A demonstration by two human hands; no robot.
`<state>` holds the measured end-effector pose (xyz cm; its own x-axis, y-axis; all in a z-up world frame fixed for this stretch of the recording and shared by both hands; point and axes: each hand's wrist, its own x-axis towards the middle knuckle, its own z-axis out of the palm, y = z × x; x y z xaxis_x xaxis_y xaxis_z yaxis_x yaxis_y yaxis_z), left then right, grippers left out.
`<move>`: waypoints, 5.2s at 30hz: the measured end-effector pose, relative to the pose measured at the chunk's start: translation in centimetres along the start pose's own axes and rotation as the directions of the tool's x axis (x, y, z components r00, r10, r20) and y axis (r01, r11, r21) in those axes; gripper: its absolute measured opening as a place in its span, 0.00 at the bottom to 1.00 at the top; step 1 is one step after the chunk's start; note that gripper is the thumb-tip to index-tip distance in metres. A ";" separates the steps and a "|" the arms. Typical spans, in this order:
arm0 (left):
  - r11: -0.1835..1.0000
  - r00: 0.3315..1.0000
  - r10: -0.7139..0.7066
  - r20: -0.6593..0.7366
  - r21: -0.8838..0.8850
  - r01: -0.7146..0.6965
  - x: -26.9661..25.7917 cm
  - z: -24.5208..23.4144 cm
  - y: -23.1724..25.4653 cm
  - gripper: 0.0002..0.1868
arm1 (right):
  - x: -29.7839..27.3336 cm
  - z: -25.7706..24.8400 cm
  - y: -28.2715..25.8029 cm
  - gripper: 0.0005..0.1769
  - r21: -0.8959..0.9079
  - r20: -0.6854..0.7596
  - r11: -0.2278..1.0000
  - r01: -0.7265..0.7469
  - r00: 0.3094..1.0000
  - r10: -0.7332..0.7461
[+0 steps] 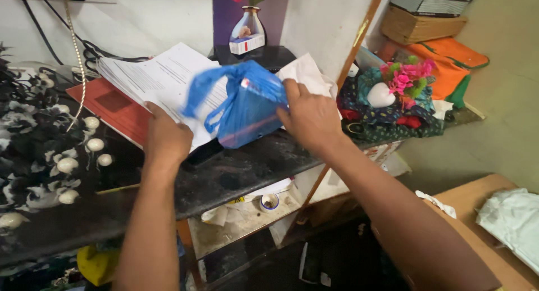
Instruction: The person cleans a wooden desk by picking up scraps of paper and used tissues, organizing loose papers and notebooks, and gathering pens and pencils into a group.
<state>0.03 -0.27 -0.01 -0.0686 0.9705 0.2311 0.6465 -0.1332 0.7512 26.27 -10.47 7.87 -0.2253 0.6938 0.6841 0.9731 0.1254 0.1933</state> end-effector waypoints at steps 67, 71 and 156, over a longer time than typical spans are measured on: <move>0.231 -0.107 0.841 0.530 -0.532 -0.815 -47.2 30.8 28.5 0.47 | -50.8 -27.2 9.3 0.30 -0.482 -0.168 0.162 -0.861 0.272 0.947; 0.248 -0.182 0.813 0.553 -0.612 -0.751 -51.0 33.1 28.9 0.47 | -56.1 -29.4 10.3 0.29 -0.420 -0.189 -0.019 -0.907 0.067 0.980; 0.884 -0.582 0.397 0.710 -0.465 0.036 -84.6 39.2 40.2 0.38 | -80.2 -24.7 16.2 0.29 -0.520 -0.100 0.144 -0.842 0.227 0.969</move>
<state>61.57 -79.85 -13.63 0.8360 -0.4749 -0.2748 0.2156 -0.1762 0.9605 58.85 -81.61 -26.45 0.8868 0.2081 0.4127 0.3043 -0.9349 -0.1824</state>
